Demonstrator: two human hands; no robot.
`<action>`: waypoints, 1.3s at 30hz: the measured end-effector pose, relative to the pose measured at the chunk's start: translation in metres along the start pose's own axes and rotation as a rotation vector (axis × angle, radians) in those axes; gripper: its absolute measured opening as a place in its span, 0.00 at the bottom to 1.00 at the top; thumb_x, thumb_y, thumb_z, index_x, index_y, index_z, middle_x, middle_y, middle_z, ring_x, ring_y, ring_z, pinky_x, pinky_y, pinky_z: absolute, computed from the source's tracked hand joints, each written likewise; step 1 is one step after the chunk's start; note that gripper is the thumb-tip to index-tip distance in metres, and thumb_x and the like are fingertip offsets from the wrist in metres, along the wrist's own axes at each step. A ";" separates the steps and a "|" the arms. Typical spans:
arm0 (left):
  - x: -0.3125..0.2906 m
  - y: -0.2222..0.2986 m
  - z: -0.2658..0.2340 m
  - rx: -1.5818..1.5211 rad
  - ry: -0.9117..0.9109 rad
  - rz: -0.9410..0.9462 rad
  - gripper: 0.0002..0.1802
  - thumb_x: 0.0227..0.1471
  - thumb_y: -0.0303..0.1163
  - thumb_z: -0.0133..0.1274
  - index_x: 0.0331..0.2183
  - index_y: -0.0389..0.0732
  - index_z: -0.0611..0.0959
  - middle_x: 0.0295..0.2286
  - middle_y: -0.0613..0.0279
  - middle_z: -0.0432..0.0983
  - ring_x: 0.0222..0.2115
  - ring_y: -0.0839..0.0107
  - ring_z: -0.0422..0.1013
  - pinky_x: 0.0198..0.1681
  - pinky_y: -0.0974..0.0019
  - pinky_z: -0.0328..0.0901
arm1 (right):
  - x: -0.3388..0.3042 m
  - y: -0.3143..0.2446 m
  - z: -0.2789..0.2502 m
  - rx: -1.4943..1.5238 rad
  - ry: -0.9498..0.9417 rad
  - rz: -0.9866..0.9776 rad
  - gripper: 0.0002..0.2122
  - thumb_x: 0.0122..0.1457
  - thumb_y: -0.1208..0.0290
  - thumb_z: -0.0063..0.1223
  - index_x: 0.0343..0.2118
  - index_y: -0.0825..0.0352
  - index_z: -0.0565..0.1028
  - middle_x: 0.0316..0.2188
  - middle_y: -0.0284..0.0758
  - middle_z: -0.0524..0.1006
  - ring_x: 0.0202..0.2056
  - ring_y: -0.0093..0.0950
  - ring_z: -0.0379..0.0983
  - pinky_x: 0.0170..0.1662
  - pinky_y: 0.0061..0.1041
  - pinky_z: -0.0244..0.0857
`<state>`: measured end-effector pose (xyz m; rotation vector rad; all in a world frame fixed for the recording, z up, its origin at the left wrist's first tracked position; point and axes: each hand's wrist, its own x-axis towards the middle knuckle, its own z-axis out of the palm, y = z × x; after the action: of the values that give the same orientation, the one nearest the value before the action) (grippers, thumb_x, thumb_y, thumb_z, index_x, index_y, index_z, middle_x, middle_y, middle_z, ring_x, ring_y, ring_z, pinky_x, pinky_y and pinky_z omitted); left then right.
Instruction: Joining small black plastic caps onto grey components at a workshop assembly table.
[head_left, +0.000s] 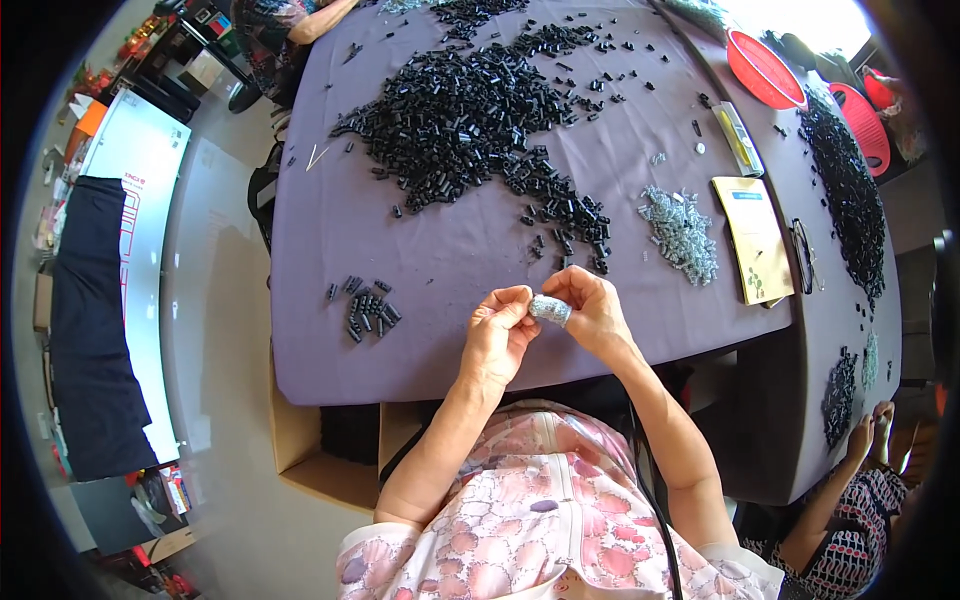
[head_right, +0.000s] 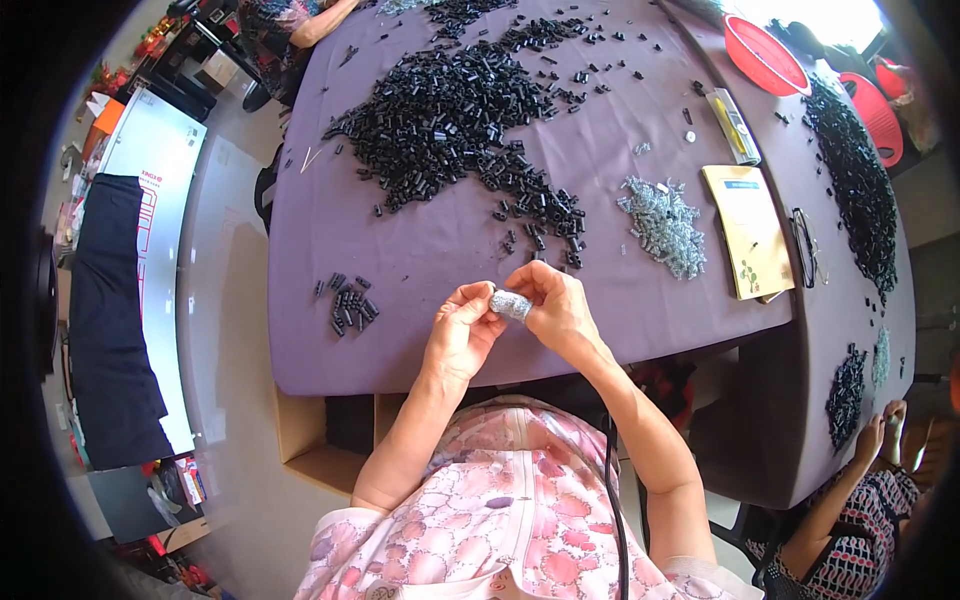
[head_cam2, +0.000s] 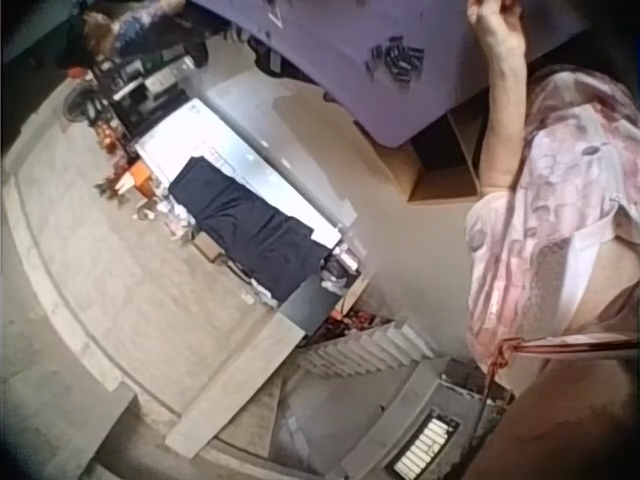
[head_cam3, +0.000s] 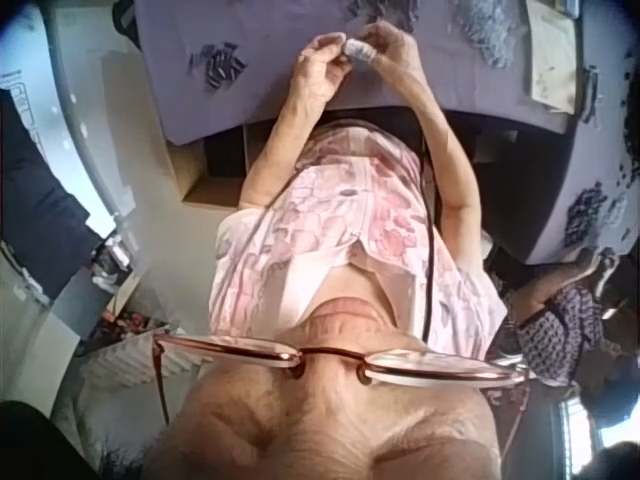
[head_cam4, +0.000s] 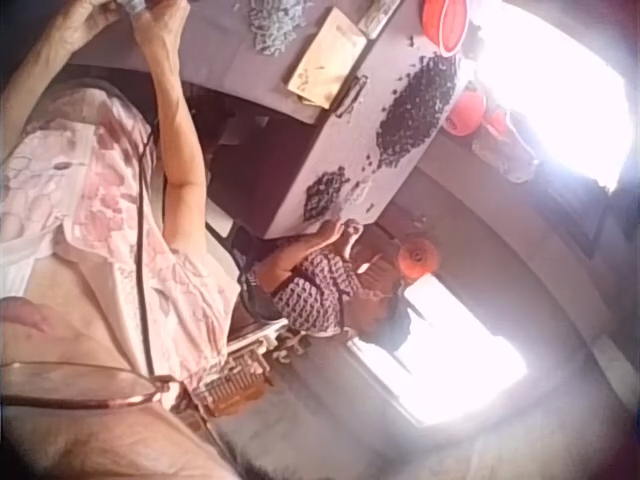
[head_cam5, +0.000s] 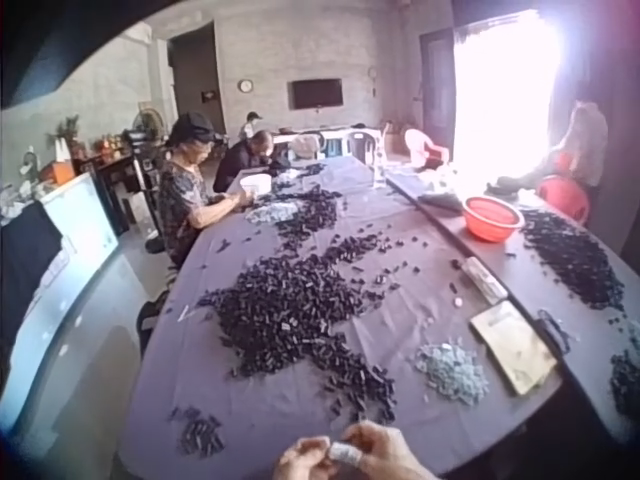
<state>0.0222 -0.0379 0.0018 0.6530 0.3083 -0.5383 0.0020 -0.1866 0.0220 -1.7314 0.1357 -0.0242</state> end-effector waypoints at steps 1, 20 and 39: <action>0.001 0.002 -0.001 -0.054 0.012 -0.039 0.04 0.50 0.24 0.55 0.32 0.40 0.79 0.26 0.64 0.75 0.23 0.78 0.66 0.28 0.73 0.63 | 0.000 -0.002 -0.001 -0.004 -0.003 -0.001 0.09 0.47 0.79 0.58 0.32 0.69 0.73 0.21 0.31 0.76 0.22 0.17 0.67 0.27 0.20 0.64; 0.006 0.005 -0.007 -0.193 -0.025 -0.063 0.06 0.51 0.25 0.53 0.34 0.42 0.81 0.28 0.60 0.75 0.23 0.76 0.66 0.29 0.73 0.63 | 0.041 -0.004 0.013 -0.990 0.133 -0.306 0.08 0.44 0.79 0.53 0.30 0.66 0.71 0.29 0.39 0.72 0.33 0.37 0.72 0.34 0.34 0.67; 0.003 -0.004 -0.004 -0.073 -0.005 0.021 0.06 0.52 0.24 0.52 0.35 0.39 0.80 0.26 0.62 0.77 0.23 0.76 0.72 0.28 0.71 0.69 | -0.019 -0.011 0.013 -0.131 0.139 -0.203 0.11 0.44 0.86 0.55 0.33 0.68 0.74 0.27 0.38 0.78 0.30 0.31 0.77 0.33 0.23 0.70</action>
<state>0.0222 -0.0394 -0.0048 0.5835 0.3148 -0.5066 -0.0148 -0.1704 0.0317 -1.8688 0.0646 -0.2909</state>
